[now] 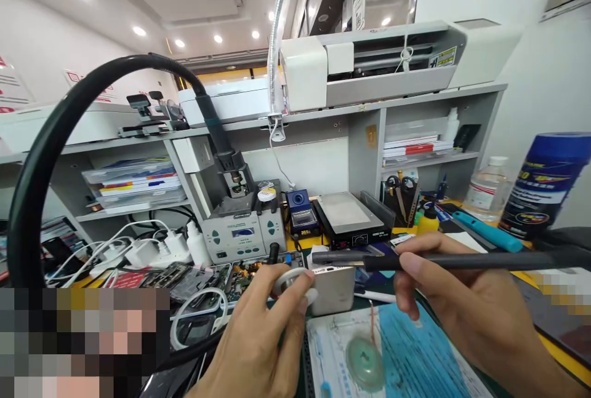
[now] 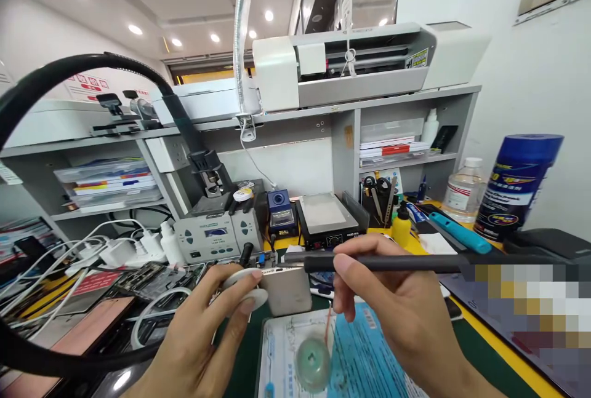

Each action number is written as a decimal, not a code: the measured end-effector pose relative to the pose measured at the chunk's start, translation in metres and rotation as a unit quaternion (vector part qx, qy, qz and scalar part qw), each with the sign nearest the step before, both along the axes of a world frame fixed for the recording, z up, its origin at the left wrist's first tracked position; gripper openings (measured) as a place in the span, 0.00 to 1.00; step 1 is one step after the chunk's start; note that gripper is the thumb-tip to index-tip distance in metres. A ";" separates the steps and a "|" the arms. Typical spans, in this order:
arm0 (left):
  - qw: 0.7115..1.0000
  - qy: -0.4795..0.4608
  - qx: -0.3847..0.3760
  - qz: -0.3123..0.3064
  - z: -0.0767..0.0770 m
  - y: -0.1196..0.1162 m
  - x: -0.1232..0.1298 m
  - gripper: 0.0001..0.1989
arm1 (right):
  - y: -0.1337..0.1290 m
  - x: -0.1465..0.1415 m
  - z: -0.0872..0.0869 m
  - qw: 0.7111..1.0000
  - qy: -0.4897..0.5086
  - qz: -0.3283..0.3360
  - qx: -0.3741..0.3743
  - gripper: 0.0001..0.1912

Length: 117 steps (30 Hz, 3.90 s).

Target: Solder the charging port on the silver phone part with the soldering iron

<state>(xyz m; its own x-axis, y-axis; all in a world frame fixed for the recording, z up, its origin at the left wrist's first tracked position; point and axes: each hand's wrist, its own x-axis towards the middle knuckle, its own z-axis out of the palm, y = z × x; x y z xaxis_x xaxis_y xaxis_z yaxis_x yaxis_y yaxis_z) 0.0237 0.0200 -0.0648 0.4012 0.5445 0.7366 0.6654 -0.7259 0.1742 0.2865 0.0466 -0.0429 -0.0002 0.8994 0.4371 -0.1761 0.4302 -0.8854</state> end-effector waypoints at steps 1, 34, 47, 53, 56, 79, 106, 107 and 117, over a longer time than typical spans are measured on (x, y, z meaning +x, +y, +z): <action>1.000 0.003 -0.001 0.005 0.000 -0.001 0.000 0.22 | -0.001 0.001 -0.002 1.000 -0.015 -0.015 0.003 0.05; 0.997 0.058 0.014 0.051 -0.011 -0.001 -0.006 0.26 | -0.006 -0.002 -0.007 0.988 -0.111 -0.109 0.011 0.03; 0.997 0.054 0.017 0.045 -0.010 -0.001 -0.005 0.25 | -0.006 -0.004 -0.004 0.974 -0.149 -0.132 0.107 0.02; 0.997 0.054 0.018 0.055 -0.011 -0.002 -0.004 0.24 | -0.008 -0.004 -0.001 0.962 -0.176 -0.156 0.137 0.01; 0.996 0.068 0.027 0.053 -0.011 0.000 -0.005 0.24 | -0.009 -0.006 0.000 0.957 -0.175 -0.170 0.156 0.01; 0.994 0.077 0.028 0.065 -0.003 -0.002 -0.003 0.23 | -0.009 -0.009 0.006 0.940 -0.201 -0.192 0.198 0.07; 0.996 0.054 0.022 0.073 -0.006 -0.002 -0.001 0.23 | -0.009 -0.007 0.005 0.930 -0.215 -0.220 0.201 0.04; 0.996 0.058 0.025 0.070 -0.005 -0.002 -0.001 0.23 | -0.008 -0.007 0.006 0.929 -0.214 -0.224 0.204 0.04; 0.995 0.056 0.030 0.072 -0.005 -0.003 0.000 0.23 | -0.010 -0.007 0.009 0.923 -0.227 -0.222 0.219 0.04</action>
